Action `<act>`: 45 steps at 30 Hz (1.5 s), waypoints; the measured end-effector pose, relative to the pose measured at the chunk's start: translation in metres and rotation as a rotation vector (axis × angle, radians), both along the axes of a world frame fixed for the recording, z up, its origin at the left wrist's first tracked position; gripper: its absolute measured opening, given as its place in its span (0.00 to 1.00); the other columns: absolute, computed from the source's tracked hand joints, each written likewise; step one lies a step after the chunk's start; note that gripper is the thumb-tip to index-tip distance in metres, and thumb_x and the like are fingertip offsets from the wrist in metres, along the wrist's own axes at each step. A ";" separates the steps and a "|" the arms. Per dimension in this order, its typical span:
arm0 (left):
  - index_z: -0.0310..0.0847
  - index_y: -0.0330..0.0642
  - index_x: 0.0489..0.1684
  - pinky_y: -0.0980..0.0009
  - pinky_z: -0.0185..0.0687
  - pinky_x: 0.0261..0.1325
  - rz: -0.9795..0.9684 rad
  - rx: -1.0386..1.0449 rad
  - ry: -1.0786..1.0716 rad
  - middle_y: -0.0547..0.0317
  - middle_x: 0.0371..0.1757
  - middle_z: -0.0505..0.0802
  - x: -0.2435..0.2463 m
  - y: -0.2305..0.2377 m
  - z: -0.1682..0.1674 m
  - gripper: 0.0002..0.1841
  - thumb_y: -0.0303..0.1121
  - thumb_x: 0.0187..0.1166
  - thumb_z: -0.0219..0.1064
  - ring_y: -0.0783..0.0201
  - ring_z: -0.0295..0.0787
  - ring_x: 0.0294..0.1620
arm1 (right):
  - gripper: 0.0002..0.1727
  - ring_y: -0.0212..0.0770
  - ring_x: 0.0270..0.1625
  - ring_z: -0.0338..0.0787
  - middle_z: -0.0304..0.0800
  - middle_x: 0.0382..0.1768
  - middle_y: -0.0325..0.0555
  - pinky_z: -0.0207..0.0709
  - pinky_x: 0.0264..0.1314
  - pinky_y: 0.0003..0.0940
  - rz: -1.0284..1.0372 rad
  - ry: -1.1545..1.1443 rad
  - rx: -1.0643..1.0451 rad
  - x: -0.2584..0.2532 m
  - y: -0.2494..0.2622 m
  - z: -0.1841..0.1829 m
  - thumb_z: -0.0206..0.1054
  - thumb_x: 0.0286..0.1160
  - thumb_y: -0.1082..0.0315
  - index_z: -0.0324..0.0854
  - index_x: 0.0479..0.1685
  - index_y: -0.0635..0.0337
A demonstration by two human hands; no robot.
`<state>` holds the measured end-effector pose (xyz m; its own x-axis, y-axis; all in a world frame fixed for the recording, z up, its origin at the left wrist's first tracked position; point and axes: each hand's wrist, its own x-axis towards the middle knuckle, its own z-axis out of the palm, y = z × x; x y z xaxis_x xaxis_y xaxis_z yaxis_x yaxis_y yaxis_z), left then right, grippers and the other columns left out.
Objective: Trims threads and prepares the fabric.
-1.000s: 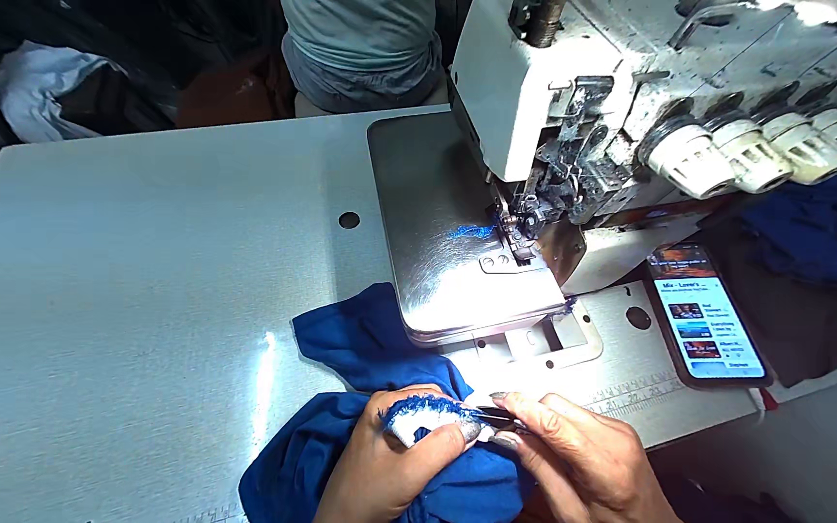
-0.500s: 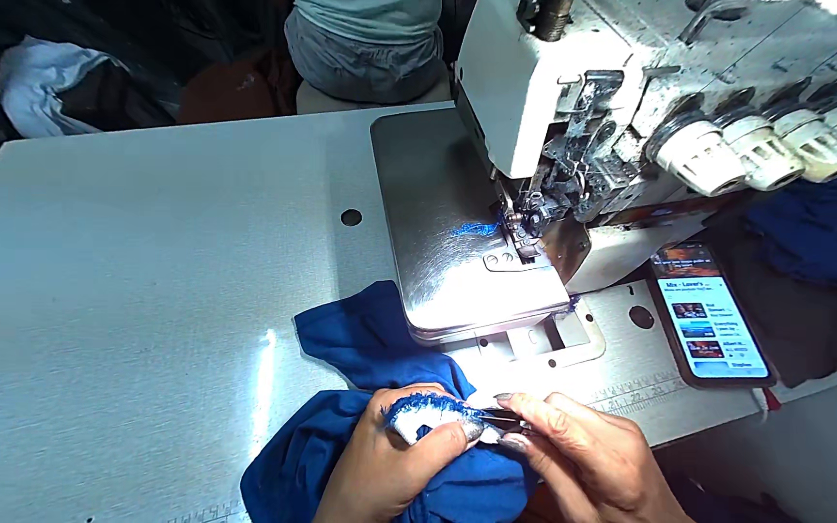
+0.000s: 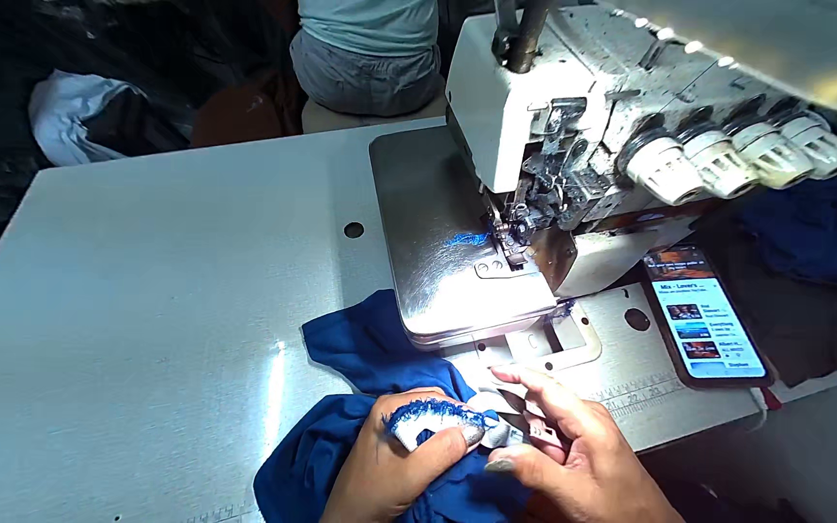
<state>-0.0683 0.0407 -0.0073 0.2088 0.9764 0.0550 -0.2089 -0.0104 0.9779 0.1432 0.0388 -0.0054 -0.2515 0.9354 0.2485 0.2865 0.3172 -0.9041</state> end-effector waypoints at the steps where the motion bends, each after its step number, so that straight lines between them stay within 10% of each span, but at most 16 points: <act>1: 0.95 0.45 0.41 0.78 0.90 0.53 0.000 0.016 -0.005 0.67 0.40 0.97 0.000 0.001 0.001 0.07 0.30 0.68 0.78 0.76 0.94 0.44 | 0.20 0.13 0.30 0.78 0.91 0.32 0.33 0.73 0.33 0.09 0.027 0.041 -0.030 0.001 0.001 0.001 0.75 0.73 0.55 0.90 0.54 0.62; 4: 0.93 0.44 0.43 0.77 0.91 0.52 0.109 0.124 0.132 0.67 0.42 0.98 -0.008 0.005 0.010 0.11 0.32 0.64 0.82 0.75 0.94 0.44 | 0.05 0.11 0.29 0.78 0.87 0.26 0.33 0.70 0.33 0.06 0.105 0.148 -0.039 0.007 0.005 0.013 0.69 0.71 0.71 0.86 0.32 0.63; 8: 0.93 0.49 0.39 0.81 0.87 0.54 0.106 0.353 0.348 0.69 0.47 0.94 -0.020 0.007 0.039 0.08 0.39 0.71 0.80 0.77 0.90 0.51 | 0.09 0.10 0.32 0.78 0.86 0.28 0.34 0.70 0.37 0.04 0.218 0.147 -0.031 0.026 0.008 0.046 0.68 0.80 0.66 0.83 0.36 0.63; 14: 0.88 0.36 0.48 0.75 0.92 0.50 0.085 -0.033 0.154 0.67 0.39 0.97 0.006 -0.007 0.042 0.11 0.21 0.69 0.74 0.75 0.95 0.40 | 0.07 0.09 0.27 0.73 0.80 0.22 0.26 0.64 0.29 0.06 0.037 0.032 -0.049 0.026 0.014 0.025 0.67 0.71 0.67 0.85 0.27 0.57; 21: 0.88 0.36 0.49 0.74 0.92 0.50 0.133 -0.076 0.044 0.65 0.40 0.97 0.014 -0.007 0.029 0.13 0.22 0.66 0.74 0.74 0.95 0.42 | 0.07 0.11 0.27 0.74 0.79 0.22 0.26 0.64 0.29 0.07 -0.037 -0.030 -0.063 0.026 0.016 0.022 0.66 0.69 0.67 0.85 0.25 0.54; 35: 0.91 0.36 0.43 0.77 0.90 0.43 0.154 -0.079 0.083 0.62 0.35 0.96 0.000 -0.005 0.025 0.08 0.23 0.68 0.76 0.74 0.93 0.35 | 0.06 0.12 0.28 0.78 0.84 0.24 0.23 0.70 0.29 0.11 -0.137 -0.186 -0.049 0.039 0.019 0.014 0.67 0.66 0.62 0.87 0.29 0.49; 42: 0.91 0.35 0.43 0.77 0.90 0.45 0.149 -0.089 0.104 0.62 0.35 0.96 0.001 -0.005 0.023 0.07 0.23 0.71 0.72 0.74 0.93 0.36 | 0.21 0.25 0.28 0.85 0.93 0.32 0.32 0.81 0.30 0.27 -0.161 -0.286 0.178 0.010 0.007 0.018 0.72 0.69 0.52 0.92 0.58 0.50; 45: 0.93 0.36 0.40 0.77 0.90 0.42 0.175 -0.136 0.096 0.61 0.32 0.96 0.001 -0.007 0.024 0.06 0.24 0.69 0.74 0.74 0.93 0.34 | 0.11 0.23 0.30 0.86 0.92 0.30 0.32 0.80 0.31 0.24 -0.108 -0.225 0.132 0.004 0.011 0.008 0.66 0.70 0.62 0.93 0.43 0.51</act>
